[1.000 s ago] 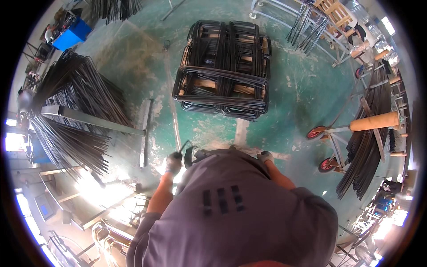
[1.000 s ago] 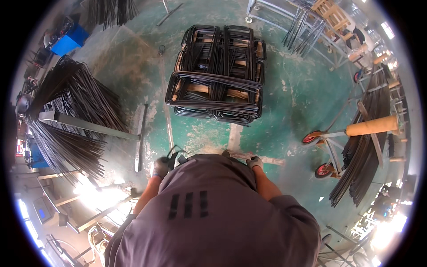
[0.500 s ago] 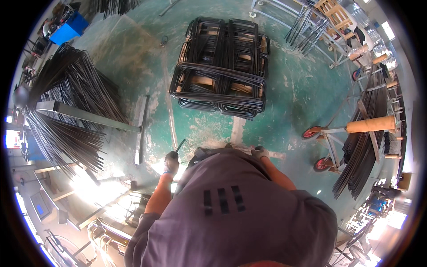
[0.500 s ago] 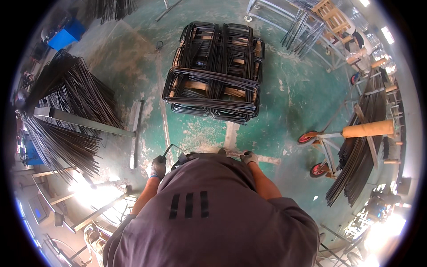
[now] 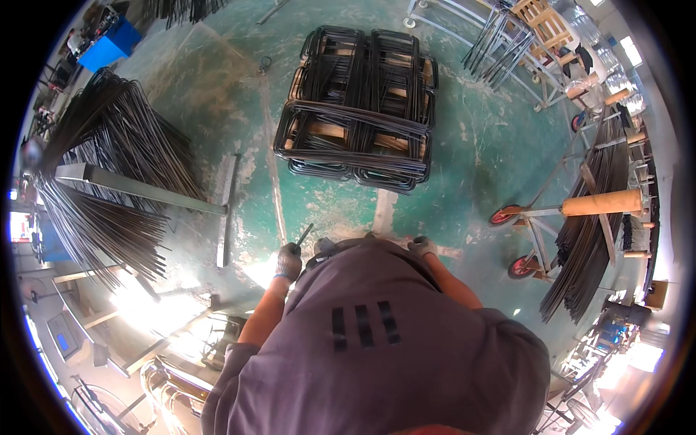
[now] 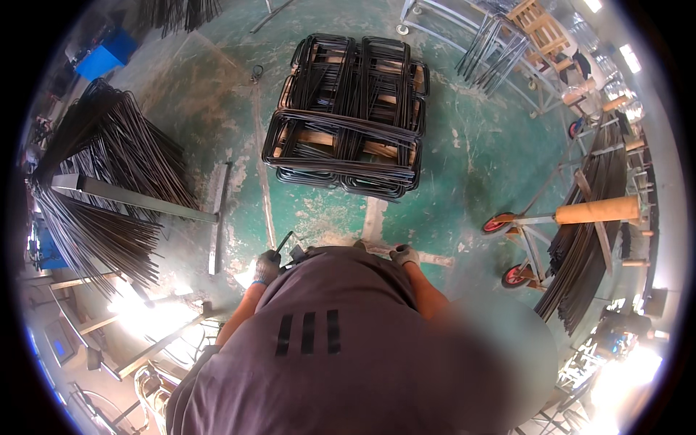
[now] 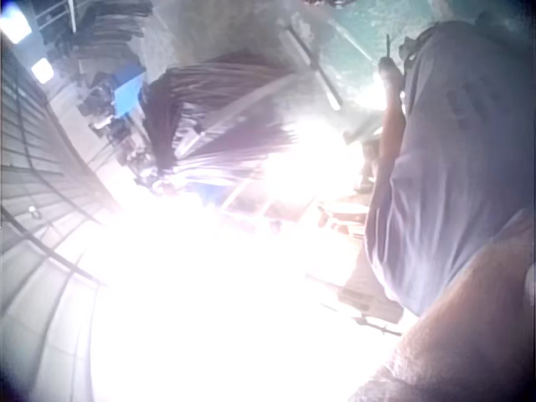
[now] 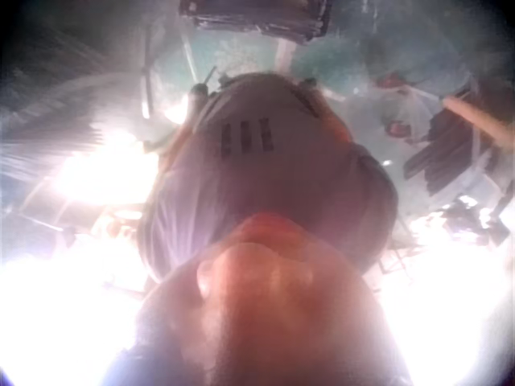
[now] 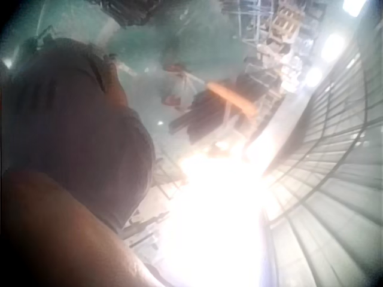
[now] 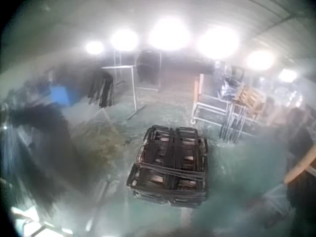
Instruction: The person loads straight metal rods into a bending machine and operates the controls to bend them into U-shapes. The person then removes the bent rods and stacks them on a wooden pallet. This process is repeated multiple times throughout the video.
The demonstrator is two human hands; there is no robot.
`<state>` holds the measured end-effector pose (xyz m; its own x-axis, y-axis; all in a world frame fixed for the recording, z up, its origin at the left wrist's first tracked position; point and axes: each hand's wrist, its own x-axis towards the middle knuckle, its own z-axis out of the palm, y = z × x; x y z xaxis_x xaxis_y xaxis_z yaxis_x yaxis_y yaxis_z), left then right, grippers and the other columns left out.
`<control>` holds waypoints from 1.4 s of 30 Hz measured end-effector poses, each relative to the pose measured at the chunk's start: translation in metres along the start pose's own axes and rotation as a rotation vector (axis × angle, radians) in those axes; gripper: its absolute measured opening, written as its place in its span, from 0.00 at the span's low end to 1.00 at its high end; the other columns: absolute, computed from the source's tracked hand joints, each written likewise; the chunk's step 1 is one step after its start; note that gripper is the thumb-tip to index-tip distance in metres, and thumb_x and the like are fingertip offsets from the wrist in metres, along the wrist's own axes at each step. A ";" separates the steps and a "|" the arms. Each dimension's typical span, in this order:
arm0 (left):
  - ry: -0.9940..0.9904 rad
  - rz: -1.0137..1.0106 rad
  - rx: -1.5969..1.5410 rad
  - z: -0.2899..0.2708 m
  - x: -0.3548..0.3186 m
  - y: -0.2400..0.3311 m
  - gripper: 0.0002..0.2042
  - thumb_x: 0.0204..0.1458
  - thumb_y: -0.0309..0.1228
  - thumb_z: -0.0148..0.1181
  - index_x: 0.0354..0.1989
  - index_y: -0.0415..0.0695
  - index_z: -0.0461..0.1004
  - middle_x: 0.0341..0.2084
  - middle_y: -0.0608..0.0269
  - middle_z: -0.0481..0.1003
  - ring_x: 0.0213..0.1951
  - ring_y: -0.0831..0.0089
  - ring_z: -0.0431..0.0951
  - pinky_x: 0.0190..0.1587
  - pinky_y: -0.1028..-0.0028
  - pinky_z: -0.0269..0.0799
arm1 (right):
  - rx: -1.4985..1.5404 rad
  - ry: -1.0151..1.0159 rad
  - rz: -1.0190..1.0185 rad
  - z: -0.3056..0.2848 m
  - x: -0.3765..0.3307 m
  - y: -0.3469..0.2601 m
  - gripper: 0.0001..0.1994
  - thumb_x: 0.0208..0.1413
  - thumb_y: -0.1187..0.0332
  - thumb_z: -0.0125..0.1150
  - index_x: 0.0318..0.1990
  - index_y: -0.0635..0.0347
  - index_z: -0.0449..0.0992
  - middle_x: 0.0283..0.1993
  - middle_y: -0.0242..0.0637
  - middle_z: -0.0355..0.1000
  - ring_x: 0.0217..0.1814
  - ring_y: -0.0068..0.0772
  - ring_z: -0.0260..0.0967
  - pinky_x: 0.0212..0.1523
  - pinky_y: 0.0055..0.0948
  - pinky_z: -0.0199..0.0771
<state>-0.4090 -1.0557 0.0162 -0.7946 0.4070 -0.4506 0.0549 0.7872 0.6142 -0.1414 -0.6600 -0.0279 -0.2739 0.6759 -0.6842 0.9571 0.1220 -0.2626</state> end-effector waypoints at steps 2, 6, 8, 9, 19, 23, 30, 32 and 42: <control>0.027 -0.041 -0.004 -0.011 0.001 0.010 0.10 0.65 0.34 0.58 0.40 0.41 0.81 0.35 0.37 0.81 0.43 0.39 0.83 0.44 0.50 0.76 | -0.002 -0.009 0.008 -0.001 0.001 0.000 0.27 0.56 0.53 0.75 0.60 0.56 0.83 0.59 0.49 0.82 0.64 0.49 0.80 0.65 0.41 0.77; 0.061 -0.032 0.056 -0.038 -0.009 0.018 0.15 0.62 0.39 0.59 0.40 0.40 0.84 0.34 0.39 0.82 0.39 0.43 0.84 0.44 0.52 0.77 | -0.012 0.001 0.033 0.000 0.002 0.001 0.27 0.56 0.53 0.74 0.61 0.56 0.83 0.59 0.48 0.82 0.64 0.48 0.80 0.64 0.41 0.77; 0.021 -0.081 0.041 -0.036 -0.008 0.000 0.15 0.61 0.39 0.59 0.39 0.38 0.84 0.33 0.39 0.83 0.38 0.46 0.85 0.44 0.53 0.77 | -0.027 -0.004 0.034 0.000 0.002 0.000 0.27 0.57 0.53 0.74 0.61 0.56 0.82 0.59 0.48 0.82 0.63 0.48 0.80 0.64 0.41 0.77; -0.009 -0.084 0.026 -0.041 -0.011 0.003 0.16 0.61 0.39 0.59 0.39 0.37 0.84 0.32 0.39 0.83 0.38 0.48 0.85 0.44 0.53 0.77 | -0.004 -0.009 0.052 0.000 -0.001 0.001 0.27 0.57 0.53 0.74 0.61 0.56 0.82 0.59 0.48 0.83 0.63 0.48 0.80 0.64 0.41 0.77; -0.187 -0.032 0.038 0.001 -0.006 0.006 0.14 0.59 0.40 0.62 0.36 0.40 0.84 0.33 0.39 0.83 0.41 0.43 0.85 0.45 0.52 0.79 | 0.020 -0.035 0.015 -0.003 -0.007 -0.001 0.26 0.57 0.50 0.70 0.58 0.55 0.84 0.61 0.48 0.81 0.65 0.50 0.78 0.65 0.43 0.76; -0.043 -0.047 0.039 0.024 0.007 -0.015 0.13 0.61 0.39 0.61 0.38 0.41 0.84 0.34 0.38 0.83 0.42 0.41 0.85 0.46 0.51 0.79 | 0.035 -0.040 0.025 -0.007 -0.007 0.001 0.27 0.55 0.49 0.70 0.57 0.55 0.85 0.60 0.48 0.82 0.65 0.50 0.78 0.65 0.43 0.76; 0.111 -0.020 0.119 -0.001 -0.005 -0.030 0.13 0.65 0.36 0.55 0.35 0.40 0.81 0.34 0.40 0.82 0.41 0.39 0.82 0.46 0.48 0.76 | -0.014 -0.005 -0.008 0.000 0.002 0.012 0.26 0.56 0.49 0.70 0.57 0.54 0.85 0.59 0.48 0.82 0.64 0.49 0.79 0.64 0.42 0.77; 0.133 0.016 0.203 -0.015 -0.004 -0.022 0.13 0.65 0.36 0.55 0.36 0.40 0.81 0.35 0.40 0.82 0.42 0.39 0.82 0.46 0.47 0.76 | 0.004 -0.024 -0.015 -0.002 0.001 0.012 0.25 0.56 0.49 0.70 0.56 0.55 0.85 0.58 0.48 0.82 0.64 0.49 0.79 0.64 0.42 0.77; -0.009 -0.053 0.352 -0.042 0.009 0.052 0.16 0.65 0.43 0.53 0.45 0.48 0.85 0.43 0.44 0.84 0.49 0.42 0.83 0.52 0.50 0.78 | 0.069 -0.035 0.016 0.000 0.002 0.006 0.24 0.57 0.51 0.71 0.55 0.54 0.85 0.58 0.47 0.83 0.62 0.49 0.80 0.63 0.42 0.77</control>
<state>-0.4388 -1.0302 0.0708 -0.7968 0.3639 -0.4824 0.2200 0.9182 0.3293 -0.1364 -0.6578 -0.0312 -0.2629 0.6511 -0.7120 0.9529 0.0598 -0.2972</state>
